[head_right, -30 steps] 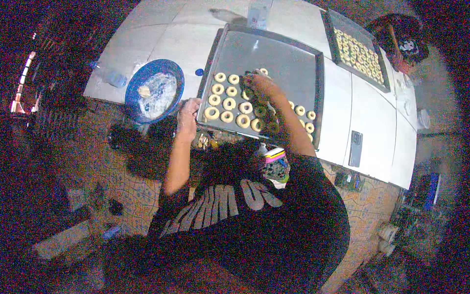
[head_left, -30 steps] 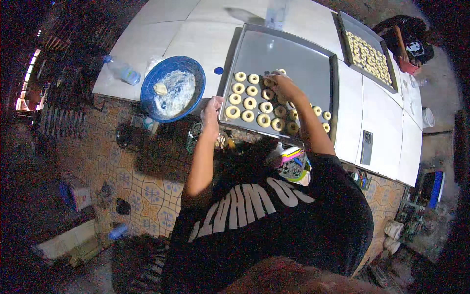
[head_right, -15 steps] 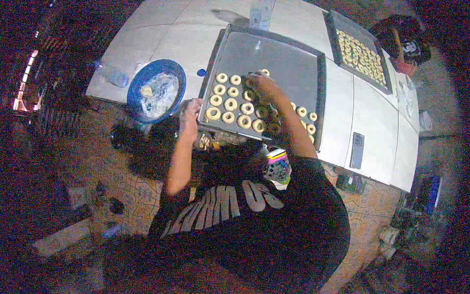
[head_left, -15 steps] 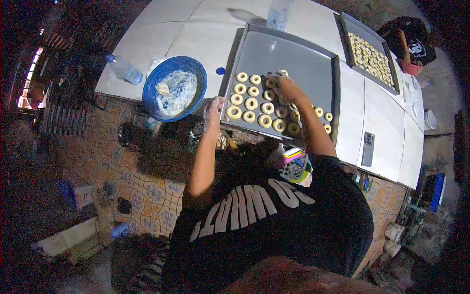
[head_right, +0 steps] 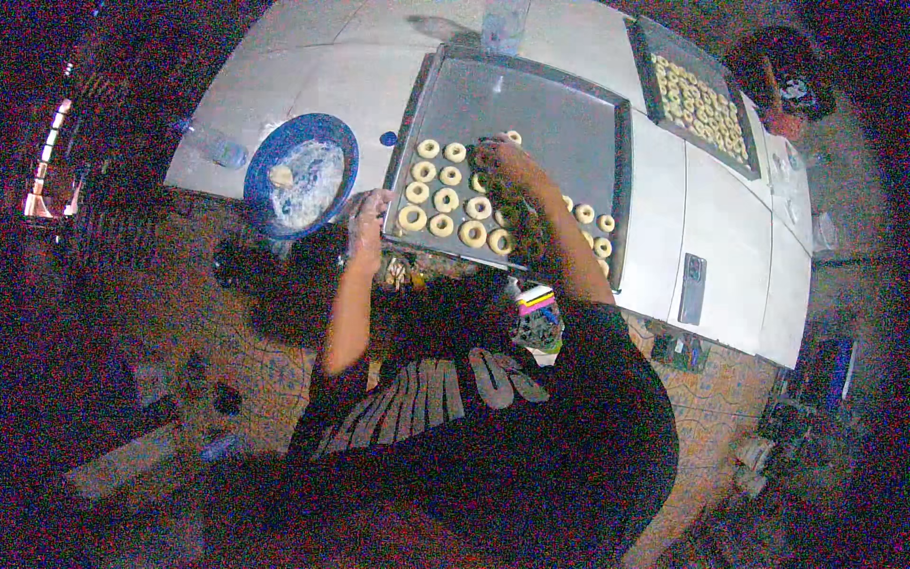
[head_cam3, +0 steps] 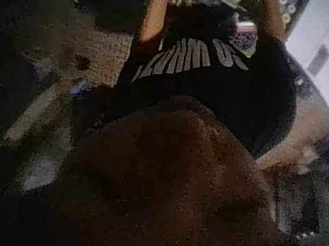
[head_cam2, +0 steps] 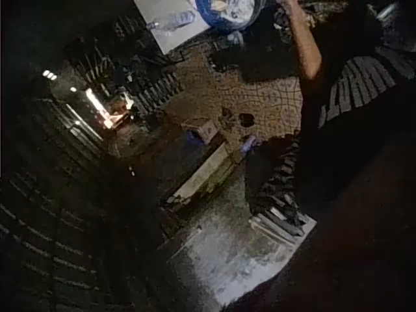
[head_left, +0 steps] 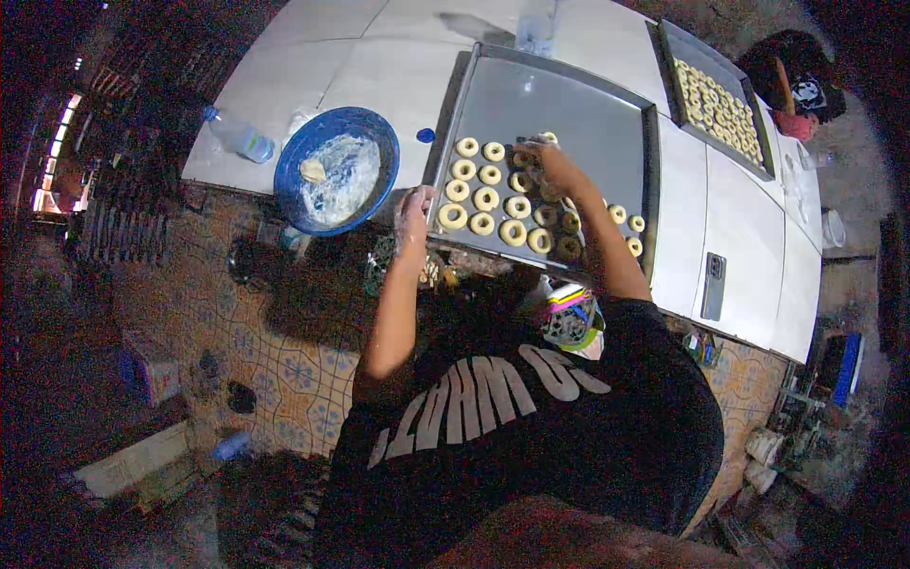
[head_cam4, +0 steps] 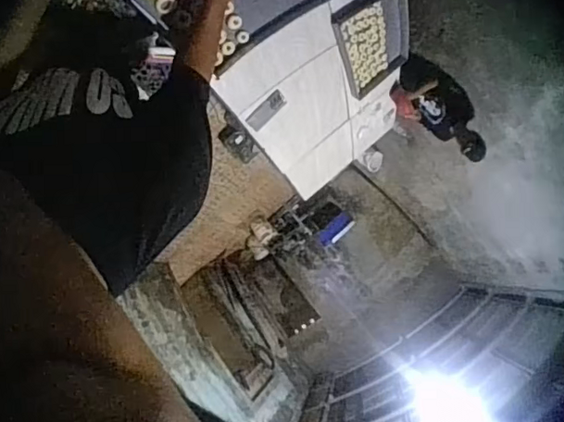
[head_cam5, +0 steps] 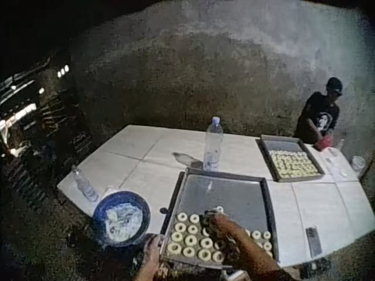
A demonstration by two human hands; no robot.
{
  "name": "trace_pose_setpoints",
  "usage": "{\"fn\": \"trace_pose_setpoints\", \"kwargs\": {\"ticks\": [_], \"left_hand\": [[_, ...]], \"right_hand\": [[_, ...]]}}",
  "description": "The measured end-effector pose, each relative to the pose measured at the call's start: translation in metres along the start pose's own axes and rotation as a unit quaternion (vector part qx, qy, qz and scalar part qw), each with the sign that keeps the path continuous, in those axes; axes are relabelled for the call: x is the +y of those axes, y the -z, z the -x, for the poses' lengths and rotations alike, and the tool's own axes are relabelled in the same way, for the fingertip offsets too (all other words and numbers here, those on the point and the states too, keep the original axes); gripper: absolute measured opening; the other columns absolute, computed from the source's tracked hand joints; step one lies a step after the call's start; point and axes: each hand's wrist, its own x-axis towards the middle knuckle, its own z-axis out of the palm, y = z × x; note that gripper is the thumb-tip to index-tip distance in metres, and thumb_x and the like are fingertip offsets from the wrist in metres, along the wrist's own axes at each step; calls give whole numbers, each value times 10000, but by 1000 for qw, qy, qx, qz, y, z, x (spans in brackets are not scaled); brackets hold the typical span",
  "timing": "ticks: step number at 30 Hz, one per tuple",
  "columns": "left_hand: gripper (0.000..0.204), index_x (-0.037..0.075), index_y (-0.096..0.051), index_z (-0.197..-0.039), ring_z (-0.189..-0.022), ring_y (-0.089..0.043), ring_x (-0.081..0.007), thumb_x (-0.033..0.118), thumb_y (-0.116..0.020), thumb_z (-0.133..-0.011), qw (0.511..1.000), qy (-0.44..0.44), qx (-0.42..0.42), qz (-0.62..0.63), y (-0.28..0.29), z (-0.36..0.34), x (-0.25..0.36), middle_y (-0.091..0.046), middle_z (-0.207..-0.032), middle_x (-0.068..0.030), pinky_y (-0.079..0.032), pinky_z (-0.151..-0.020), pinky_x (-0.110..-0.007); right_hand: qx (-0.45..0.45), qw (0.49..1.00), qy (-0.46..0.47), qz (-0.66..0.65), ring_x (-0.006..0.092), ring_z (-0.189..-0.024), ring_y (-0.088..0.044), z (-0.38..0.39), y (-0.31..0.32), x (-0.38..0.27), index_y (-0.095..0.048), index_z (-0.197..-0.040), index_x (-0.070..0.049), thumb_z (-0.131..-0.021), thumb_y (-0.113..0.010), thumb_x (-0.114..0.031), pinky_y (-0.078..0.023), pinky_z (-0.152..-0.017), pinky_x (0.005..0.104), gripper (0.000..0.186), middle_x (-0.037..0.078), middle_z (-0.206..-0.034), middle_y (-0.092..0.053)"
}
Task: The person shapes dough pieces into rings by hand and arranges them on a baking tray. The person then rubs flour between their hands and shapes additional dough pieces into rings.
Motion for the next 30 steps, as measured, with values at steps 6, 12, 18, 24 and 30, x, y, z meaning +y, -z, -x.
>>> {"fn": "trace_pose_setpoints", "kwargs": {"ticks": [6,12,18,24,30], "left_hand": [[411,147,-720,-1010,-1005,-560,-188,510,-635,-837,999,38,-15,27,-4,5,15,-656,-1048,-38,-390,-944,-382],[276,102,-710,-965,-924,-546,-129,333,-560,-963,1000,10,0,28,-5,12,21,-666,-955,6,-430,-858,-312],[289,172,-711,-925,-871,-517,-109,444,-665,-838,997,25,-4,73,-1,-2,4,-608,-941,32,-391,-810,-309],[287,152,-703,-937,-855,-525,-109,421,-613,-901,997,23,-28,67,1,-6,0,-622,-910,37,-399,-796,-301],[286,146,-698,-949,-843,-522,-106,409,-590,-920,997,5,-20,69,-2,0,6,-618,-895,31,-412,-761,-293]], "right_hand": [[-4,1000,12,20,401,-1085,-600,-4,2,11,-654,-1072,-62,-881,-626,-207,-486,-944,487,241,171,-1119,-656],[-84,994,-27,66,371,-1163,-572,-7,19,-11,-660,-1126,-96,-872,-634,-233,-478,-972,472,290,148,-1182,-647],[-77,995,-5,70,376,-1139,-600,-1,29,-23,-648,-1186,-109,-873,-635,-196,-489,-990,464,325,148,-1230,-639],[-52,997,-44,32,400,-1139,-619,4,19,-11,-616,-1281,-127,-815,-607,-58,-489,-978,472,471,192,-1221,-653],[17,996,-84,35,426,-1034,-647,12,19,-12,-656,-1177,-120,-836,-676,-159,-516,-883,495,344,190,-1106,-672]]}}
